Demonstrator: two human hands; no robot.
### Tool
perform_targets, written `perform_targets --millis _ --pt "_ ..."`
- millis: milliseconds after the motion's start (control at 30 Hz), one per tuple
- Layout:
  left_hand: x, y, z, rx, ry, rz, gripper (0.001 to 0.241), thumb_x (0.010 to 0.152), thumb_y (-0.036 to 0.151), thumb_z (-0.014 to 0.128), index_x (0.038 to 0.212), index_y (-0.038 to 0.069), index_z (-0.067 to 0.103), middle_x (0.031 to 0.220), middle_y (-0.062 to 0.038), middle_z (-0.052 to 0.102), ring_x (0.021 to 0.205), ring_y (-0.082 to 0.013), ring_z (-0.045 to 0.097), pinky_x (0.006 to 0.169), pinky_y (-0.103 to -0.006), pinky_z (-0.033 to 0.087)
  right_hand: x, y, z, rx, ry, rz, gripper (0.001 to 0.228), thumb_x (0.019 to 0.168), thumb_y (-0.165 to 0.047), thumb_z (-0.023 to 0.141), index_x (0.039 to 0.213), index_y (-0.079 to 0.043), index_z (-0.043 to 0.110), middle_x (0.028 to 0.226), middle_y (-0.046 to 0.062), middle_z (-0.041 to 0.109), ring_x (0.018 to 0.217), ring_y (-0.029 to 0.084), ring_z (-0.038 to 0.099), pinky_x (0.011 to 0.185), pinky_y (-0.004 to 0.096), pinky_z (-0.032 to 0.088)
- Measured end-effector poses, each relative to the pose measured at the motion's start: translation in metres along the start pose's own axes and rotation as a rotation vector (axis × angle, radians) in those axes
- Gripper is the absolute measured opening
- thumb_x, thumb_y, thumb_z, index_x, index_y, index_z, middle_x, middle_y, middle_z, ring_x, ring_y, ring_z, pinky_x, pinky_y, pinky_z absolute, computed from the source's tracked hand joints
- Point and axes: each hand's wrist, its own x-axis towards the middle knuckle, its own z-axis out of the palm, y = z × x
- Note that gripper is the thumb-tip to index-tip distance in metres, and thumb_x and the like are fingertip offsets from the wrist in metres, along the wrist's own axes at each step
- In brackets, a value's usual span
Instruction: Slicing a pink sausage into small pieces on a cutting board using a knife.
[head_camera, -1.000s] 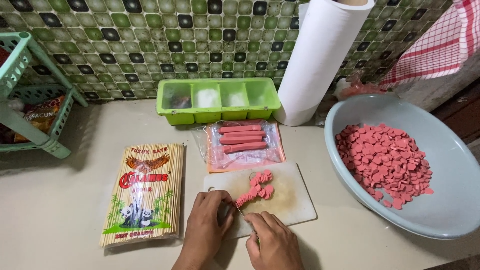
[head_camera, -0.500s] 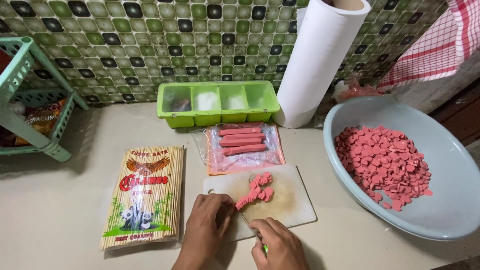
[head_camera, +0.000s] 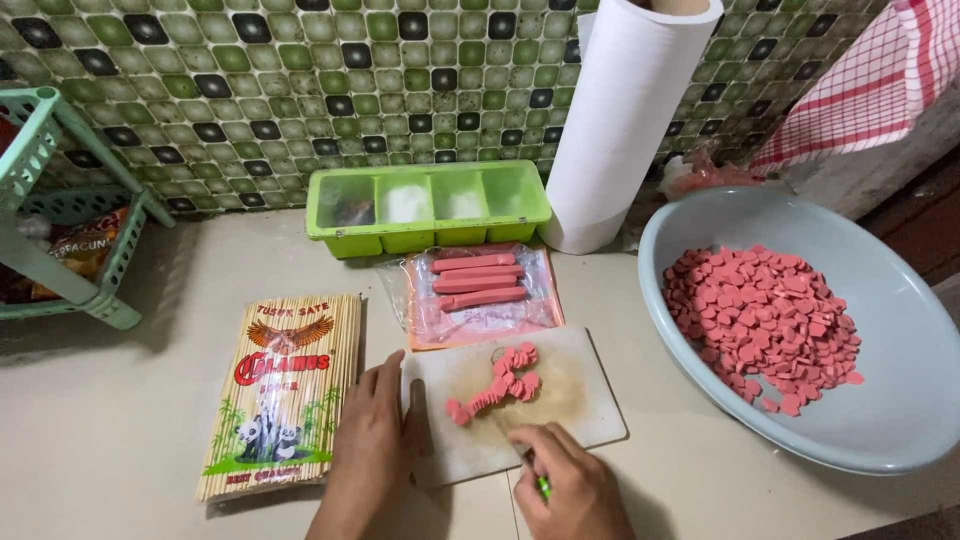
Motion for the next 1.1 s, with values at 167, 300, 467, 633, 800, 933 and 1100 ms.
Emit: perform_targets --millis 167,300,467,633,800,933,1100 --pt "0.013 0.020 -0.017 0.040 -0.092 -0.108 0.072 0.088 0.023 0.070 0.151 0.010 0.037 0.122 -0.018 0.058 0.092 -0.0349 0.068 0.072 -0.0472 0.063 0.009 0.011 -0.019 0.011 0.029 0.079 0.044 0.074 -0.002 0.064 0.113 -0.021 0.071 0.081 -0.003 0.067 0.062 0.016 0.065 0.060 0.035 0.055" --pt "0.017 0.029 -0.020 0.136 -0.254 -0.288 0.075 0.085 0.022 0.069 0.152 0.019 0.034 0.124 -0.011 0.054 0.093 -0.0308 0.069 0.068 -0.0448 0.064 0.011 0.013 -0.027 -0.012 -0.016 0.183 0.045 0.076 -0.004 0.064 0.116 -0.023 0.070 0.080 -0.005 0.065 0.064 0.015 0.064 0.060 0.035 0.053" --pt "0.019 0.033 -0.016 0.169 -0.208 -0.376 0.058 0.099 0.042 0.050 0.150 0.017 0.036 0.114 -0.014 0.064 0.085 -0.0364 0.072 0.063 -0.0515 0.061 0.010 0.010 -0.023 0.004 -0.017 0.160 0.045 0.076 -0.004 0.062 0.115 -0.024 0.070 0.080 -0.005 0.065 0.062 0.016 0.064 0.057 0.036 0.052" --pt "0.024 0.037 -0.016 0.163 -0.201 -0.460 0.053 0.096 0.041 0.055 0.142 0.018 0.042 0.113 -0.014 0.068 0.088 -0.0365 0.072 0.071 -0.0508 0.059 0.007 0.015 -0.014 -0.009 0.009 0.146 0.046 0.072 -0.006 0.066 0.114 -0.026 0.070 0.078 -0.006 0.061 0.061 0.019 0.061 0.057 0.038 0.052" --pt "0.015 0.008 0.001 0.090 -0.131 -0.351 0.041 0.085 0.036 0.064 0.120 0.014 0.059 0.108 -0.012 0.064 0.082 -0.0376 0.070 0.069 -0.0522 0.057 0.004 0.019 -0.015 -0.023 0.053 0.088 0.046 0.073 -0.005 0.066 0.115 -0.024 0.071 0.078 -0.005 0.062 0.058 0.018 0.061 0.053 0.038 0.052" --pt "0.015 0.057 -0.044 -0.122 -0.279 -0.562 0.032 0.095 0.040 0.049 0.114 0.015 0.058 0.109 -0.008 0.074 0.098 -0.0293 0.069 0.083 -0.0444 0.050 0.002 0.025 -0.017 -0.011 0.085 0.103 0.045 0.073 -0.006 0.064 0.114 -0.024 0.071 0.078 -0.005 0.062 0.065 0.018 0.064 0.060 0.035 0.053" --pt "-0.005 0.036 -0.022 -0.723 -0.178 -0.677 0.020 0.102 0.014 0.048 0.121 0.010 0.054 0.065 -0.011 0.055 0.050 -0.0237 0.055 0.047 -0.0391 0.051 -0.001 0.030 -0.021 -0.009 0.103 0.117 0.043 0.075 -0.006 0.065 0.114 -0.023 0.071 0.075 -0.005 0.058 0.064 0.017 0.061 0.059 0.033 0.053"
